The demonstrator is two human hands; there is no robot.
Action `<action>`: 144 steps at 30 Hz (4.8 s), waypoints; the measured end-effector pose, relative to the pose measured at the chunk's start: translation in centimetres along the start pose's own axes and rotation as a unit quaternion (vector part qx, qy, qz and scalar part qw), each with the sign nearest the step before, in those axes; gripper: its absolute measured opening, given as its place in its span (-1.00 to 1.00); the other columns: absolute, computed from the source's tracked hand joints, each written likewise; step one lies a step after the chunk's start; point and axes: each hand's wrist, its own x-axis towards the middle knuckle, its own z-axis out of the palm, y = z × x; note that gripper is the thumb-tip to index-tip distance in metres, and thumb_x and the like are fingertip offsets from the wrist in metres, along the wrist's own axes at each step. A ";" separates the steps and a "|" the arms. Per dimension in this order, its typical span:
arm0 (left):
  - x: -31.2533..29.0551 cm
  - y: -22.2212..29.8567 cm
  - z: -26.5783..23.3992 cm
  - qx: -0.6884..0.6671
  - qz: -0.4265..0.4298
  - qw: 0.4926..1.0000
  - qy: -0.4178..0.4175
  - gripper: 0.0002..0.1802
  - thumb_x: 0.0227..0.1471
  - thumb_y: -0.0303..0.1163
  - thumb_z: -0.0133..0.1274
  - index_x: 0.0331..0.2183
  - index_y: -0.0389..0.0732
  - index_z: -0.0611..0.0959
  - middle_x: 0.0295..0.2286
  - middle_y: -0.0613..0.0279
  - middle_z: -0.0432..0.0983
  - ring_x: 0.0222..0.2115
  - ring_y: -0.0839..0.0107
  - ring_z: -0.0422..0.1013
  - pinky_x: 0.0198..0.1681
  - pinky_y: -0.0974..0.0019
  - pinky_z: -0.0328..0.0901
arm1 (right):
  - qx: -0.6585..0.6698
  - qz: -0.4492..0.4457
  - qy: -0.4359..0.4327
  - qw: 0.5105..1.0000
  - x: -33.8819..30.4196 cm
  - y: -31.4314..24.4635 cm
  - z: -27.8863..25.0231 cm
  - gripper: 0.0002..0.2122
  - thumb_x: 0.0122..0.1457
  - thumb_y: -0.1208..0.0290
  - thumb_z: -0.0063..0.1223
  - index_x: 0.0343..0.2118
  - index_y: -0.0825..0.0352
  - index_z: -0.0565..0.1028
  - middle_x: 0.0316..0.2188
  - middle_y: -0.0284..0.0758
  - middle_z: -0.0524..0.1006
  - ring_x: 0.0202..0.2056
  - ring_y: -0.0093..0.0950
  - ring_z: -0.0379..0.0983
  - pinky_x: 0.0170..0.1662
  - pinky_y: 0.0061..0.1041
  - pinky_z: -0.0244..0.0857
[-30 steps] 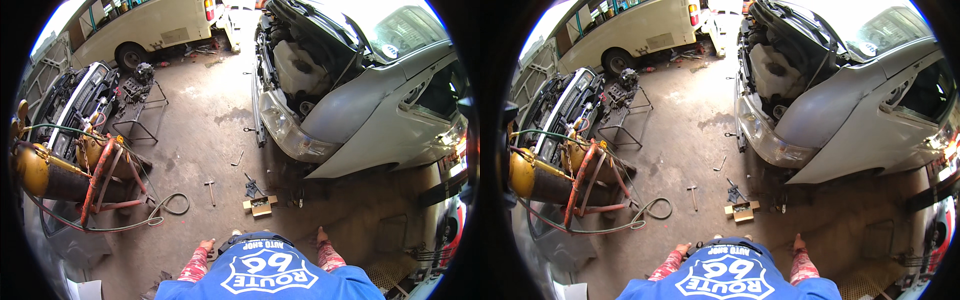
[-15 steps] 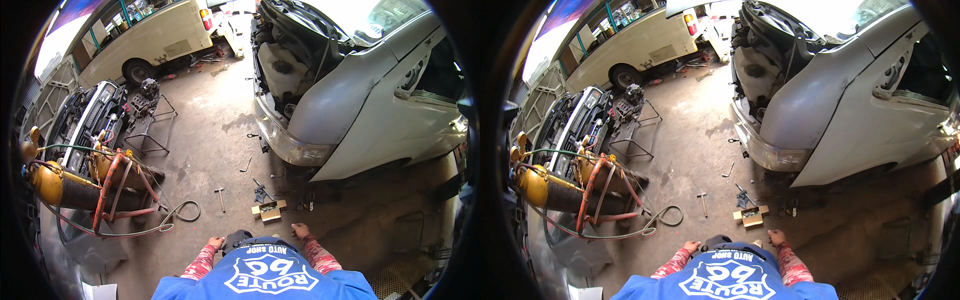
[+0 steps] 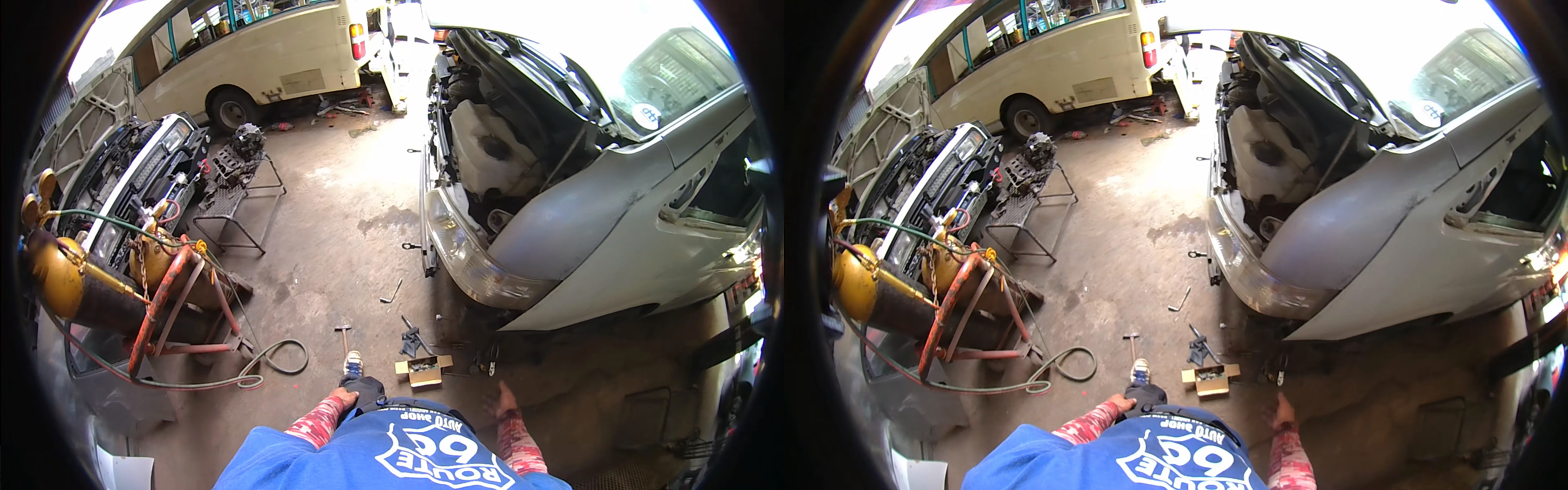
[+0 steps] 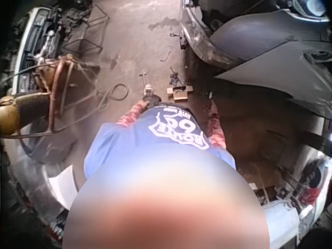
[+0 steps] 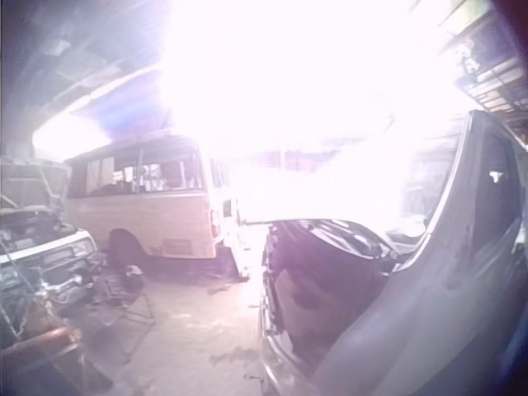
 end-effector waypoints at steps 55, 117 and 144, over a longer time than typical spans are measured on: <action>15.3 50.6 -37.7 -0.220 0.432 0.874 -0.036 0.19 -0.13 0.43 0.11 0.19 -0.42 0.31 0.09 -0.35 0.35 0.16 -0.07 0.29 0.25 0.14 0.15 | 0.369 -0.262 0.079 0.888 5.1 -20.4 26.2 -0.34 0.09 -0.28 -0.28 0.14 0.04 0.40 0.15 -0.34 0.39 0.17 -0.25 0.24 0.16 0.11 0.06; -1.2 50.7 -30.7 0.338 0.794 0.484 0.142 -0.13 -0.07 0.11 0.24 0.06 -0.39 0.44 0.03 -0.30 0.35 0.07 -0.21 0.28 0.17 -0.11 0.16 | 0.684 -0.276 0.000 0.675 10.8 -15.8 28.9 -0.35 0.19 -0.27 -0.37 0.11 0.13 0.45 -0.01 -0.21 0.52 -0.04 -0.16 0.48 0.03 -0.05 0.37; 5.0 39.6 -34.6 0.421 0.761 0.479 -0.117 -0.17 0.02 0.33 0.03 -0.10 -0.32 0.60 -0.16 -0.10 0.52 -0.04 -0.09 0.32 0.08 -0.01 0.16 | 0.652 -0.210 0.151 0.713 5.0 -2.3 38.7 -0.30 0.22 -0.30 -0.16 0.23 0.19 0.36 0.08 -0.25 0.48 0.03 -0.32 0.44 0.12 -0.27 0.29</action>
